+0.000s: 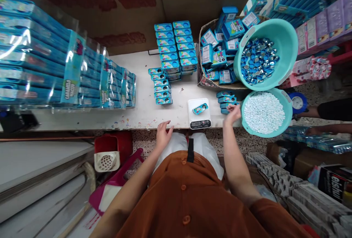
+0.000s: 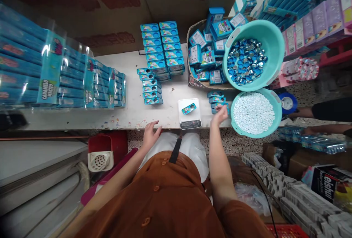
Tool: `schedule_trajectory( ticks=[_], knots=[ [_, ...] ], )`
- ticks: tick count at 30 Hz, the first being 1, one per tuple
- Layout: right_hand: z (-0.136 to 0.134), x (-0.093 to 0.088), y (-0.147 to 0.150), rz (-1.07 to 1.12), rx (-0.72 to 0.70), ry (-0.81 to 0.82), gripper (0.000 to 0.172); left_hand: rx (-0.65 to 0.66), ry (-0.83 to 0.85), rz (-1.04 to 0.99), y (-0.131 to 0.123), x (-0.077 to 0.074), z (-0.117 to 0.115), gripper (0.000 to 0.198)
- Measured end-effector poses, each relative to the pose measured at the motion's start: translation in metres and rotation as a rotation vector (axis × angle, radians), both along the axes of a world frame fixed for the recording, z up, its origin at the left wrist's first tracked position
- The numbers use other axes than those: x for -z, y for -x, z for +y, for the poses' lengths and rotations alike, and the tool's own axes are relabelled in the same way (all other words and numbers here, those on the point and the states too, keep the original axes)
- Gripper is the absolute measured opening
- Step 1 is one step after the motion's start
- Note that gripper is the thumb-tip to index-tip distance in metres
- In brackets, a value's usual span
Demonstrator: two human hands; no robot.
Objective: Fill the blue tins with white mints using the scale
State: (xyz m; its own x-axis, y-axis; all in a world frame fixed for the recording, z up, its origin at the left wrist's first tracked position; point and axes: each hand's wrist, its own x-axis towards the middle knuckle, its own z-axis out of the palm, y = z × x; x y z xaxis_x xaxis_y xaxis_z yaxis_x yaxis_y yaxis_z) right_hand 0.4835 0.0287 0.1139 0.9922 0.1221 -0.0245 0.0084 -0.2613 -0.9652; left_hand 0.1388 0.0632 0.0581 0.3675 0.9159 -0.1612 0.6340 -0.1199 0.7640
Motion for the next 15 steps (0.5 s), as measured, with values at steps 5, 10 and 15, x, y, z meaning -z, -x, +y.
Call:
schedule_trajectory(
  ticks=[5, 10, 15],
  knots=[
    [-0.085, -0.012, -0.086, -0.419, 0.147, 0.452, 0.027, 0.011, 0.027, 0.011, -0.015, -0.004, -0.002, 0.029],
    [-0.131, -0.013, -0.136, -0.592, -0.101, 0.772, 0.031, 0.009, 0.041, 0.016, -0.037, -0.01, -0.01, 0.028],
    [-0.139, 0.002, -0.144, -0.607, -0.341, 0.927, 0.045, 0.003, 0.027, 0.018, -0.058, -0.013, -0.022, 0.029]
  ],
)
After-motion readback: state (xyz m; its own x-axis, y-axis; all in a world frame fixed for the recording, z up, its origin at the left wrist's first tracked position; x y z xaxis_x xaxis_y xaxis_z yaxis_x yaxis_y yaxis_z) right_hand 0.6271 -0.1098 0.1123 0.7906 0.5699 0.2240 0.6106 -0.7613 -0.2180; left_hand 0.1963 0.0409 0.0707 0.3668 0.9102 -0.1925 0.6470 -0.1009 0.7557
